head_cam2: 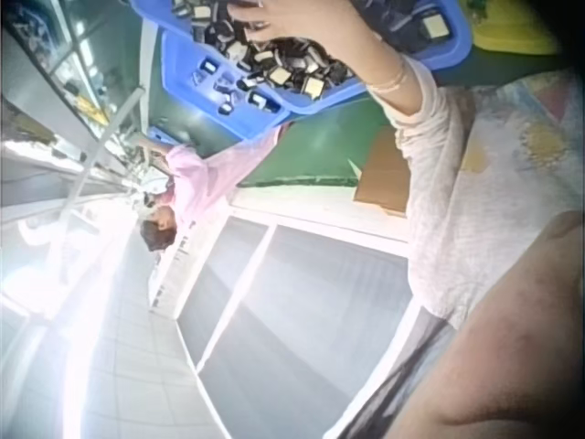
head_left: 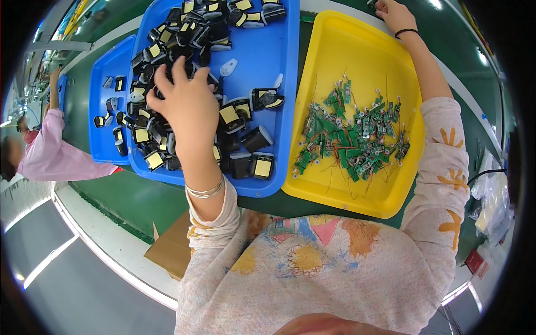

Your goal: The person repeatedly picks small black plastic housings from a blue bin and green circuit boards from a yellow bin, then inserts the boards into the housings. The assembled units are placed back into the blue bin. The process is continuous and repetitive throughout the clip.

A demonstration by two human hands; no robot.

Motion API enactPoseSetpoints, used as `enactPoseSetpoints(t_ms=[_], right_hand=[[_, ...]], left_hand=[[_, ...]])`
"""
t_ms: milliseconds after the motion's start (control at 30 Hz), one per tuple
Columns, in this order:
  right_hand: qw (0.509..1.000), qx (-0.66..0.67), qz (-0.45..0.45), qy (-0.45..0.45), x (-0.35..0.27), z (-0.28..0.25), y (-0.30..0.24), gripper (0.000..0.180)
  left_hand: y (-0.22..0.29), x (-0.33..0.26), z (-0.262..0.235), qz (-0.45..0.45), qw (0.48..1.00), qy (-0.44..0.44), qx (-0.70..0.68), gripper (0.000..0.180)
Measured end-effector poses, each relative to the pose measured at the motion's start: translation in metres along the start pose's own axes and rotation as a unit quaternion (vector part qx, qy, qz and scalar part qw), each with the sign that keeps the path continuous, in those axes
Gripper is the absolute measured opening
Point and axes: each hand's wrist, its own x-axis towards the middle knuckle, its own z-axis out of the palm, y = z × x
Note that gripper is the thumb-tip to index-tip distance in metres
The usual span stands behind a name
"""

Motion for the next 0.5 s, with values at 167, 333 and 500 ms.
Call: enactPoseSetpoints(t_ms=[167,333,500], right_hand=[[0.992,0.092,-0.026,0.077,-0.013,-0.019,-0.024,0.014],[0.949,0.251,-0.174,0.077,-0.066,-0.067,-0.064,0.014],[0.925,0.251,-0.224,-0.180,-0.135,-0.090,-0.092,0.011]], left_hand=[[-0.002,0.002,0.013,0.012,0.998,-0.019,0.054,0.030],[0.004,0.008,0.008,-0.001,0.999,-0.025,0.029,0.027],[0.007,0.007,0.003,0.000,0.999,-0.043,0.004,0.023]])
